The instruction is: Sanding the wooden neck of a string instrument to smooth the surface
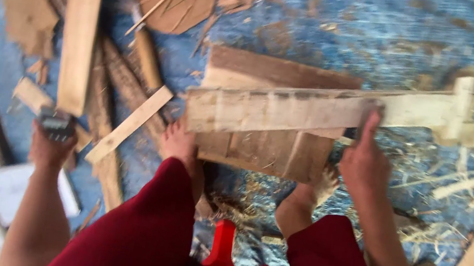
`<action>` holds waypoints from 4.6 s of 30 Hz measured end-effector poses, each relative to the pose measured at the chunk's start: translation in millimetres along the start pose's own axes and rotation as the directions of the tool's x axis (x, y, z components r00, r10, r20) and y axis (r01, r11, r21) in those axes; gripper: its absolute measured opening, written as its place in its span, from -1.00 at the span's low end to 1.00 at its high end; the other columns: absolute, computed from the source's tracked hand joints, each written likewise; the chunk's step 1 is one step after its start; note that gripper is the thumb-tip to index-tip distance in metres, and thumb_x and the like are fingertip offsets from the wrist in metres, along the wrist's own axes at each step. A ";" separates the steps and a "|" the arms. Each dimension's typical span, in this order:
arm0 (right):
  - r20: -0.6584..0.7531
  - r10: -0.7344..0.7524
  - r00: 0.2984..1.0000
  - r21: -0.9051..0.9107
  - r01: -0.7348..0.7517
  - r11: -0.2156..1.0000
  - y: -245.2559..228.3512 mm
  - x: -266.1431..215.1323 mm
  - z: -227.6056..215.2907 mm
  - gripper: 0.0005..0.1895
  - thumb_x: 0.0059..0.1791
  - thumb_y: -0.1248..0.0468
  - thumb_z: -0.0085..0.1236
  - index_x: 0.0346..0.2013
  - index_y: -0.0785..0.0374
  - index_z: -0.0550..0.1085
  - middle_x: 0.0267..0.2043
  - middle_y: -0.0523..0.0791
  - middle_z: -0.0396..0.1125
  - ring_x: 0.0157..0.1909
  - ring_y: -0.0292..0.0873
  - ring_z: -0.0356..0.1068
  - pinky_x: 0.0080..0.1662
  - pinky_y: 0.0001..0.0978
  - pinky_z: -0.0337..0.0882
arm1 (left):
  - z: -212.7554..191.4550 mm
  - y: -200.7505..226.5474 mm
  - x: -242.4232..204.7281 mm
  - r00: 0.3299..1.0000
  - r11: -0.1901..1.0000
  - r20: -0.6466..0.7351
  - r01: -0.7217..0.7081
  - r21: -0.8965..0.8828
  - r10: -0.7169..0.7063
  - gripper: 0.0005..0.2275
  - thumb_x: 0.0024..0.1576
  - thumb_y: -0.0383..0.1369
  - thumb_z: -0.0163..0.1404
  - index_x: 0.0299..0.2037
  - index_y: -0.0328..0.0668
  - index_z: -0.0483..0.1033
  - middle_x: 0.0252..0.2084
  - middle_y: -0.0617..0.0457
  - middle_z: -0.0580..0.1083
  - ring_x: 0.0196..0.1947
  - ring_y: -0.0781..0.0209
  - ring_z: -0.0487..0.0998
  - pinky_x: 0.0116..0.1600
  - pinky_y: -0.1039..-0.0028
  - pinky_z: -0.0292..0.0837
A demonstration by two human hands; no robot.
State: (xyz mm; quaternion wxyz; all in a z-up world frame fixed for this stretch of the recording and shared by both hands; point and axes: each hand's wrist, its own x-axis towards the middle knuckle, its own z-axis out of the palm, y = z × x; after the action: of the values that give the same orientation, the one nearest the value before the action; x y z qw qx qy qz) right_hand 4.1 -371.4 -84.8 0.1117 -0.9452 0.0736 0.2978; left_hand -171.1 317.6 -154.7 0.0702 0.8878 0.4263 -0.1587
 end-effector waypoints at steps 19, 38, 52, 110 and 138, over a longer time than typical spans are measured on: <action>-0.044 -0.057 0.997 0.071 0.061 0.996 -25.6 -15.5 -24.2 -0.22 0.14 0.31 -0.26 0.56 0.12 -0.37 -0.21 0.30 0.45 -0.16 0.42 0.48 -0.01 0.29 0.40 | -3.4 -16.1 3.9 0.981 0.966 0.155 0.074 0.246 -0.114 -0.04 -0.10 0.09 0.10 0.51 -0.28 0.13 0.33 -0.29 0.33 0.27 -0.38 0.40 0.30 -0.07 0.20; -0.091 -0.064 0.994 0.032 0.067 0.997 7.3 2.3 19.9 -0.15 0.11 0.30 -0.14 0.58 0.16 -0.34 -0.43 0.25 0.39 -0.43 0.43 0.36 -0.30 0.25 0.30 | -16.7 44.4 -29.6 0.760 0.937 -0.627 -0.324 -0.133 0.174 -0.54 0.22 -0.56 0.10 0.34 -0.34 0.32 0.24 -0.29 0.27 0.12 -0.36 0.34 0.17 -0.03 0.23; -0.494 -0.120 0.861 0.154 0.223 0.963 56.0 30.8 30.7 -0.10 -0.13 0.57 -0.04 0.50 0.09 0.09 0.03 -0.09 0.38 -0.41 -0.16 0.30 -0.42 -0.26 0.27 | -94.2 348.2 -165.8 0.570 0.189 0.470 0.482 -0.856 0.673 -0.29 0.16 -0.21 0.02 0.59 0.09 0.10 0.23 -0.05 0.44 -0.01 0.21 0.50 0.05 0.42 0.44; -0.404 -0.167 0.899 0.235 0.279 0.931 64.8 16.7 -11.1 -0.34 0.12 0.56 -0.21 0.42 0.07 -0.15 0.46 0.17 0.07 -0.66 -0.47 0.18 -0.71 -0.70 0.00 | -100.0 347.0 -189.3 0.558 0.394 0.680 0.556 -0.732 0.475 -0.54 0.14 -0.38 -0.26 0.28 -0.39 0.21 0.37 -0.25 0.30 0.36 -0.35 0.34 0.18 -0.44 0.32; -0.357 -0.098 0.929 0.027 0.115 0.993 65.7 58.0 38.7 -0.68 -0.11 0.38 0.17 -0.70 0.06 0.31 -0.72 -0.25 0.21 -0.72 -0.29 0.19 -0.66 -0.47 0.14 | -166.7 378.8 -247.1 0.618 0.576 0.754 0.541 -0.613 0.223 -0.59 0.39 -0.36 -0.37 0.43 -0.25 0.16 0.30 -0.21 0.38 0.16 -0.08 0.43 0.38 0.56 0.24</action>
State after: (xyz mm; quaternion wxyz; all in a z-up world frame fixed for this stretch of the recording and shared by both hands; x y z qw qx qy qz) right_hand 16.5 -429.0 -160.3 0.1350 -0.9831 0.0480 0.1140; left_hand 16.2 -58.0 82.3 0.6183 0.5494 0.4642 -0.3167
